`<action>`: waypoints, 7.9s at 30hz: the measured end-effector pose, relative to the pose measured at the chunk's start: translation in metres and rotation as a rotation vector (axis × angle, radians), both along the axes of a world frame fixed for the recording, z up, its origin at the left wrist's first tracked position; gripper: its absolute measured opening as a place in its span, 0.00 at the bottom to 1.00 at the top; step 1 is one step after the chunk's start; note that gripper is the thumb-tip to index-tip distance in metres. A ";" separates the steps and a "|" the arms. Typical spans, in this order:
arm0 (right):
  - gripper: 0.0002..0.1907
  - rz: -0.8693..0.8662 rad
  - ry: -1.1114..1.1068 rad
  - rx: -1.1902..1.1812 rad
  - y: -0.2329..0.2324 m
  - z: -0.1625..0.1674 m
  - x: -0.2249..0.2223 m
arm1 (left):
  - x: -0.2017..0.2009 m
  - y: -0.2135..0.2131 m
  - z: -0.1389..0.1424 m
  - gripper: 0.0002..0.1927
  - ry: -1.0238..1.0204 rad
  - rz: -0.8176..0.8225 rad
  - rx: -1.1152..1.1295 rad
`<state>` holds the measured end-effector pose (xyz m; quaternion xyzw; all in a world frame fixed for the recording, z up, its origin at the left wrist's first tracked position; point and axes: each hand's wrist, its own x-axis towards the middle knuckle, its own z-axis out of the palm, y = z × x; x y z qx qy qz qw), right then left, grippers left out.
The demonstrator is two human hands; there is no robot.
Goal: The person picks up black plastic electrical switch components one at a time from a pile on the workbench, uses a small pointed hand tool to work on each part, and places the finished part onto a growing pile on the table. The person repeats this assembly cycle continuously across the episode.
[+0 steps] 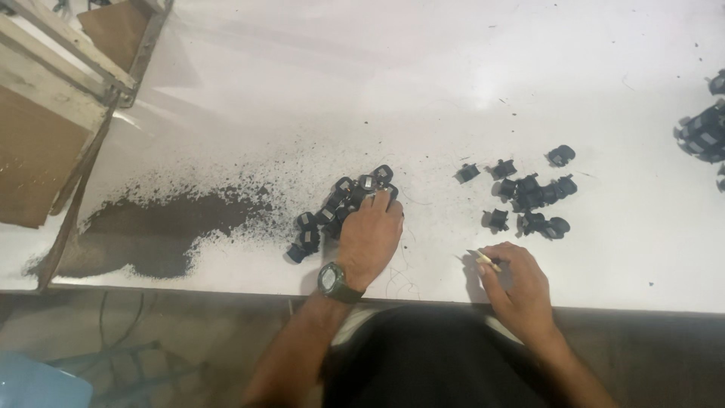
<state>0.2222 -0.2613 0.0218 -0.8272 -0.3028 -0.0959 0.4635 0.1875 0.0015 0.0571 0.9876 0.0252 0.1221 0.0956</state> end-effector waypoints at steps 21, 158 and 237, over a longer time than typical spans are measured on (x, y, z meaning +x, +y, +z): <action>0.15 0.121 -0.193 -0.274 0.037 -0.001 0.005 | -0.059 -0.038 -0.020 0.26 -0.166 -0.097 -0.244; 0.22 0.191 -0.133 -0.278 0.032 -0.015 -0.013 | -0.062 -0.054 -0.019 0.05 -0.138 -0.025 -0.803; 0.24 0.137 -0.134 -0.369 0.012 0.002 -0.003 | -0.050 -0.059 -0.026 0.22 -0.190 -0.228 -0.379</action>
